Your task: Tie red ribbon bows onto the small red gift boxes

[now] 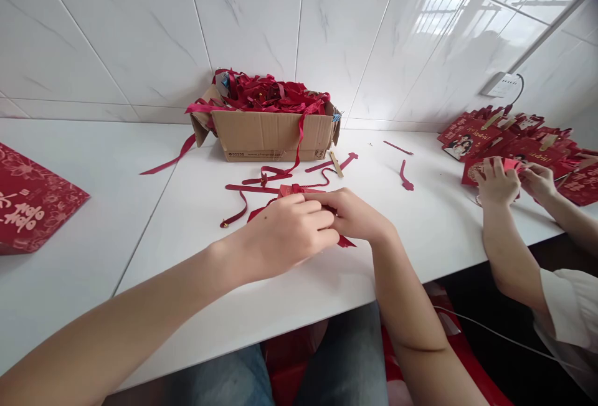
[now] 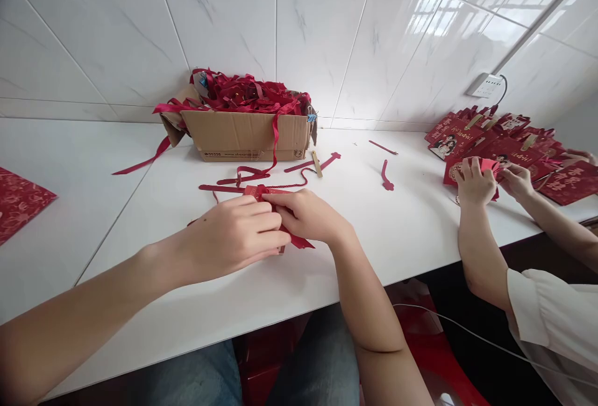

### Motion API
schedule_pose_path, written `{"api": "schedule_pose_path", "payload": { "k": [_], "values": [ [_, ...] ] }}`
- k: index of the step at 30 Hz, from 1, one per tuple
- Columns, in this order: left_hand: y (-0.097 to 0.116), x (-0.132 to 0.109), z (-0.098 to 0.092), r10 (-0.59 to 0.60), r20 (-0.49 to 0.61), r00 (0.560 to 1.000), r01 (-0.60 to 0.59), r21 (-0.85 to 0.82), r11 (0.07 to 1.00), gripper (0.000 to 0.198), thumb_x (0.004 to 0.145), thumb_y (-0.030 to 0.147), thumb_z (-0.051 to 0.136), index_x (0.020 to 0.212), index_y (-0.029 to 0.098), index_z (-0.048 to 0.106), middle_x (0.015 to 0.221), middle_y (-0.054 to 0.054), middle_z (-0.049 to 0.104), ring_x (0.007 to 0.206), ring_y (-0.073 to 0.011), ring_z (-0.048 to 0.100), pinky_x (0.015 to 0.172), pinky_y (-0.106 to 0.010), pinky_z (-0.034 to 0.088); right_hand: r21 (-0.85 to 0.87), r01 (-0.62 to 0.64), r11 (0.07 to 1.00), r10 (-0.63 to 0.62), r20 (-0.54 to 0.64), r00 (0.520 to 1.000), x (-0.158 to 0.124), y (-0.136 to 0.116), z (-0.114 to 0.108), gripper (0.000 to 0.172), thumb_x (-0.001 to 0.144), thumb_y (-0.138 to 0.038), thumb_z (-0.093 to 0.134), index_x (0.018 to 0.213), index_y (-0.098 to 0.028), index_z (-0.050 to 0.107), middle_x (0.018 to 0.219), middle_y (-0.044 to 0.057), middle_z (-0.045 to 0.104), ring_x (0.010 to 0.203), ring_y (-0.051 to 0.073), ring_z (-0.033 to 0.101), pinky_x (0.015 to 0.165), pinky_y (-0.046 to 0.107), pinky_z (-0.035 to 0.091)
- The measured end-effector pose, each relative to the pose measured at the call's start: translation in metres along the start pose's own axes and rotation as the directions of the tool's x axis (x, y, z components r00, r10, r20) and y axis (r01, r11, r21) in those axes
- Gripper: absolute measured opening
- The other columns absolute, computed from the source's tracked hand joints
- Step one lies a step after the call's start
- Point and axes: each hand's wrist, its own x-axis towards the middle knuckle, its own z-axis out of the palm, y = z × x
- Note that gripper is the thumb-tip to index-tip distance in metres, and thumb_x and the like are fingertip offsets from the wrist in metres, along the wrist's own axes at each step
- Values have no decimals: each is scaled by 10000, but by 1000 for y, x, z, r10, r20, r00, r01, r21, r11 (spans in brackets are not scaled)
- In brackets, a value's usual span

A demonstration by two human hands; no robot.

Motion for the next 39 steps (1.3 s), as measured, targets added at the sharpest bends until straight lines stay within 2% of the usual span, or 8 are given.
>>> {"api": "schedule_pose_path", "payload": {
  "k": [5,9,16,22,26,29,33,39],
  "values": [
    [2,4,23,1,-9,1000,0,54,999,215,880,146,502,794,215,688,754,-26,695,687,-164,562,677,-322,410,-21,-6,1000,6,8,1000,0,-1,0,375,852,-79,395,1083,-191,668,732,-12,656,577,84,439,562,200,366],
    [-10,0,4,-72,23,997,75,-208,975,234,868,167,527,791,253,730,756,14,714,710,-151,577,683,-303,407,-45,-13,999,13,7,1000,0,2,1,380,850,-74,406,1090,-196,675,775,-6,694,574,85,471,575,207,386],
    [-34,-20,-25,-197,396,897,369,-424,827,234,803,202,576,747,338,758,723,55,721,636,-137,604,605,-265,415,-106,-59,993,58,-16,998,-1,6,3,473,851,-95,411,1268,-197,610,1104,46,725,815,162,660,704,268,488],
    [-39,-24,-31,-123,512,850,416,-509,754,193,831,327,584,873,366,768,705,38,715,537,-124,578,499,-242,399,-145,-71,987,73,6,997,-2,6,3,494,847,-96,409,1299,-182,588,1048,54,741,722,152,651,649,269,480],
    [-54,-22,-32,-366,357,859,510,-545,665,298,900,444,493,1018,302,727,910,12,726,710,-144,628,573,-227,453,-160,-33,987,37,20,999,-2,6,3,503,842,-84,410,1298,-202,585,1016,43,745,697,140,638,648,261,470],
    [-65,-16,-9,-639,153,754,616,-503,607,384,919,468,433,1116,242,673,1070,-46,684,851,-186,641,661,-264,492,-159,-32,987,30,-14,999,-2,7,5,482,858,-98,407,1293,-209,583,1027,41,740,692,132,629,637,252,462],
    [-71,-10,20,-629,279,726,663,-528,531,340,860,487,510,946,238,724,1048,-39,697,880,-206,645,724,-294,507,-121,-41,992,31,-82,996,-3,8,9,431,881,-129,416,1268,-194,593,1043,48,732,717,130,633,646,247,467],
    [-67,-9,20,-703,176,689,624,-639,450,221,786,408,624,876,223,703,965,-29,710,905,-204,635,831,-336,499,-93,-20,996,5,-163,987,-8,10,10,334,864,-133,460,1151,-178,624,813,15,719,590,100,554,571,225,436]
  ]
}}
